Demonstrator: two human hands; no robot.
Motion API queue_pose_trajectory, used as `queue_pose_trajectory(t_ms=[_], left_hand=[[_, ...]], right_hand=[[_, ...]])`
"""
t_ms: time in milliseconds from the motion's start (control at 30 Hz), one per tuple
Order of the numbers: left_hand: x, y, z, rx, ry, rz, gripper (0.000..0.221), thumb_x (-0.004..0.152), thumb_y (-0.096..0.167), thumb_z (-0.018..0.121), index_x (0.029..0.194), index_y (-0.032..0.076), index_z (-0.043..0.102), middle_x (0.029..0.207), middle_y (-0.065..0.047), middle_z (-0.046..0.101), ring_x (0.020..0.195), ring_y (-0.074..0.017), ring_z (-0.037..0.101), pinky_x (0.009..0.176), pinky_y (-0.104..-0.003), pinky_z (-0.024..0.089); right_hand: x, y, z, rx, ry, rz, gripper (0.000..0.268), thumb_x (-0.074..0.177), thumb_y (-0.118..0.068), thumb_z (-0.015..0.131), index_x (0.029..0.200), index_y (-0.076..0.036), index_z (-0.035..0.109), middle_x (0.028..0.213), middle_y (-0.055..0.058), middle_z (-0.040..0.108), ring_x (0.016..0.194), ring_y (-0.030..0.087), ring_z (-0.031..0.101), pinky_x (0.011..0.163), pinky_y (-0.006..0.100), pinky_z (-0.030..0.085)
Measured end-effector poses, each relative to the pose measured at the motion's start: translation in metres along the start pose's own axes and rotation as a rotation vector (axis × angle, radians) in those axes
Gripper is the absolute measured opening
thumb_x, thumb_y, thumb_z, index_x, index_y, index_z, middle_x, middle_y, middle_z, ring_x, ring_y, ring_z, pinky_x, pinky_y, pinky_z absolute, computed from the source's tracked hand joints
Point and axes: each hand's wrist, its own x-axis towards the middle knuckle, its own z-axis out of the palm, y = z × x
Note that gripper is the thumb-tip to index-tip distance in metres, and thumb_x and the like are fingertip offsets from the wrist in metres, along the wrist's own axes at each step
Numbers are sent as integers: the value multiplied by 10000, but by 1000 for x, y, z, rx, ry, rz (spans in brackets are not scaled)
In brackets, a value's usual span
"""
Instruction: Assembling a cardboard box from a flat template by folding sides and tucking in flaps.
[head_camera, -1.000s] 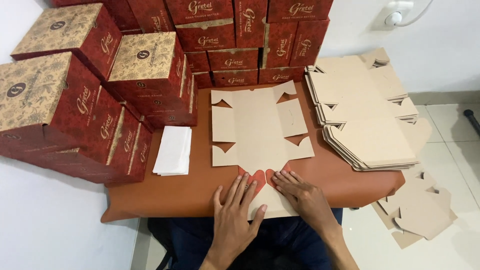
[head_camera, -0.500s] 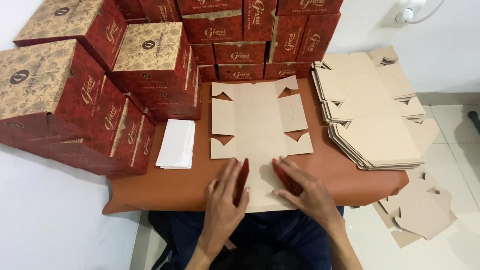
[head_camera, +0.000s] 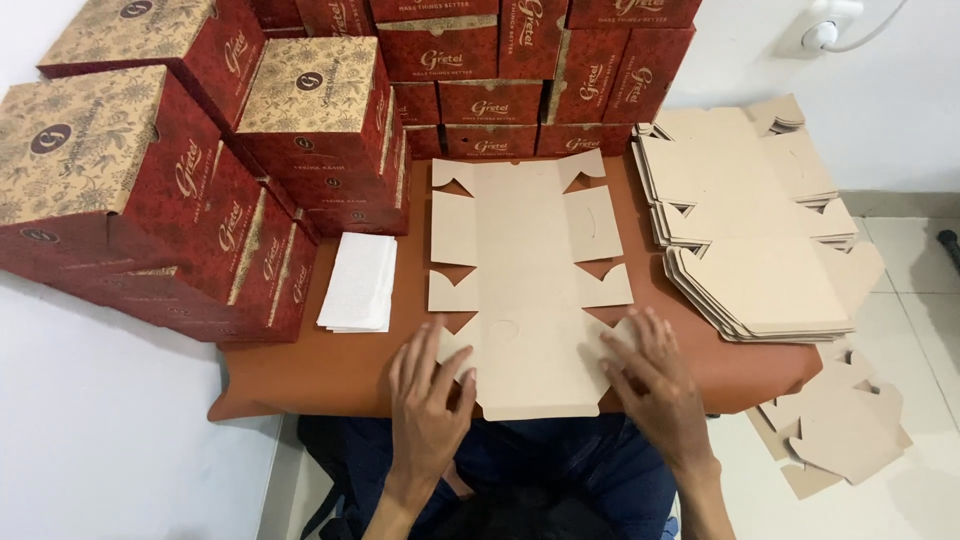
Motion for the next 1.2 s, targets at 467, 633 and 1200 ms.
queue_pose_trajectory(t_ms=[467, 633, 1200], left_hand=[[9, 28, -8, -169, -98, 71, 399, 928, 494, 723, 1149, 166, 769, 1391, -19, 730, 1344, -220, 647, 1217, -637, 263], [12, 34, 1, -156, -37, -9, 266, 893, 403, 768, 1024, 171, 762, 1284, 9, 766, 1271, -193, 679, 1201, -608, 277], [34, 32, -6, -121, -224, 1, 557, 1075, 521, 376, 1270, 174, 765, 1242, -8, 672, 1219, -234, 581, 1158, -586, 245]], right_hand=[[7, -50, 3, 93, -17, -12, 386, 886, -471, 803, 1105, -161, 737, 1422, 27, 723, 1375, 241, 639, 1227, 457, 403], [13, -60, 9, 66, -8, 134, 346, 896, -475, 773, 1080, -184, 746, 1410, -13, 726, 1313, 194, 654, 1192, 426, 408], [59, -27, 1, 44, -222, 714, 706, 918, -570, 675, 1525, -245, 518, 1730, 93, 402, 1595, 303, 362, 1009, 588, 515]])
